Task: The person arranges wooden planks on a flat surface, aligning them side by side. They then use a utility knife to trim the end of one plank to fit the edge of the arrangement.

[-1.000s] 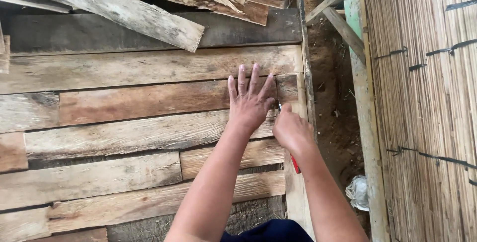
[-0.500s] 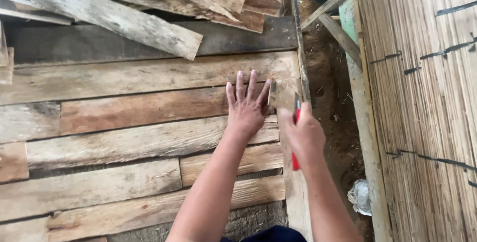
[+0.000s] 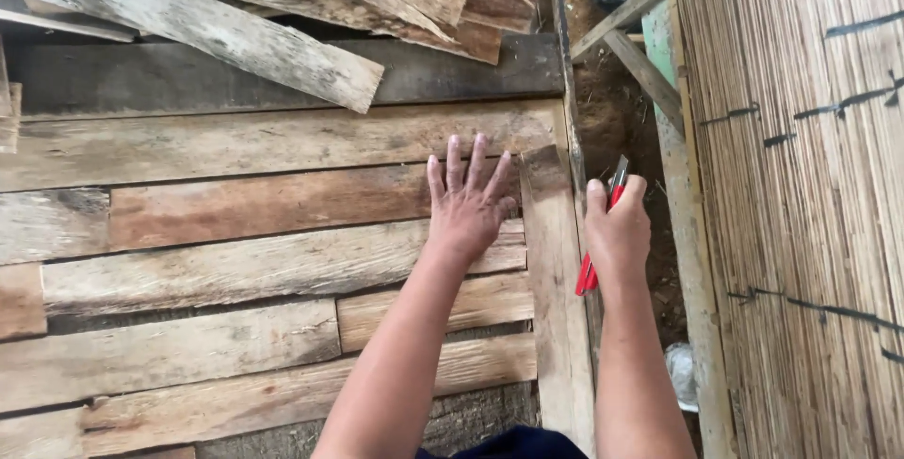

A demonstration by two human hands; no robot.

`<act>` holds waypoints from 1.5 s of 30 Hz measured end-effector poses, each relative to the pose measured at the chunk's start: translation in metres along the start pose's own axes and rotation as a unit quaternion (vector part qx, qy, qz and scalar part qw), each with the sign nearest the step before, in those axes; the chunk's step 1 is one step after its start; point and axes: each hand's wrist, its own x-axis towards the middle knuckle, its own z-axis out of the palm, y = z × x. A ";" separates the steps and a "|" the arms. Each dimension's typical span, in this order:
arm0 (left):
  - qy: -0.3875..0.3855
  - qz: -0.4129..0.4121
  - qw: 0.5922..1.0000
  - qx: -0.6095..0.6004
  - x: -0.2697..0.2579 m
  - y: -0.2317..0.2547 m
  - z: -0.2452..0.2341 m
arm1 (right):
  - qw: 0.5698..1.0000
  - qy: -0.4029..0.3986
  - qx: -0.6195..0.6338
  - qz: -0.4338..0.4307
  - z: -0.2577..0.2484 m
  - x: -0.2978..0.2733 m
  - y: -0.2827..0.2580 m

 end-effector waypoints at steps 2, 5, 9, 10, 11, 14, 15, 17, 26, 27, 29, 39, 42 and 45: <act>-0.008 -0.004 1.000 0.003 -0.002 0.001 -0.001 | 0.999 -0.040 -0.010 -0.007 -0.008 -0.038 -0.027; -0.012 -0.010 1.000 0.004 -0.001 0.003 -0.002 | 0.989 -0.113 -0.074 -0.059 0.015 -0.041 -0.036; -0.007 -0.003 1.000 0.004 0.002 0.001 0.003 | 0.961 -0.150 -0.199 -0.116 0.046 -0.018 -0.046; -0.006 -0.003 1.000 0.004 0.002 0.001 0.003 | 0.962 -0.150 -0.199 -0.117 0.047 -0.015 -0.052; -0.005 -0.002 1.000 0.000 0.002 0.001 0.003 | 0.959 -0.161 -0.207 -0.111 0.047 -0.013 -0.058; 0.004 0.002 1.000 -0.007 0.003 -0.001 0.008 | 0.953 -0.173 -0.227 -0.101 0.055 -0.001 -0.063; 0.012 0.007 1.000 -0.009 0.003 -0.002 0.010 | 0.951 -0.174 -0.236 -0.096 0.059 0.003 -0.063; 0.016 0.007 1.000 -0.012 0.005 -0.003 0.014 | 0.951 -0.175 -0.236 -0.098 0.057 0.001 -0.065; 0.033 0.011 0.999 -0.015 0.006 -0.005 0.020 | 0.953 -0.183 -0.220 -0.094 0.048 -0.004 -0.066; 0.034 0.011 0.999 -0.011 0.006 -0.005 0.018 | 0.953 -0.184 -0.219 -0.097 0.047 -0.002 -0.066; 0.032 0.010 0.999 -0.011 0.006 -0.004 0.019 | 0.950 -0.202 -0.218 -0.092 0.033 -0.013 -0.082; 0.029 0.003 0.999 -0.018 0.006 -0.002 0.019 | 0.926 -0.284 -0.239 -0.072 0.038 -0.018 -0.046; 0.024 0.007 0.999 -0.021 0.000 -0.002 0.006 | 0.932 -0.270 -0.229 -0.072 0.001 -0.059 -0.068; 0.021 0.009 0.999 -0.041 0.000 -0.002 0.006 | 0.954 -0.223 -0.169 -0.105 -0.009 -0.072 -0.042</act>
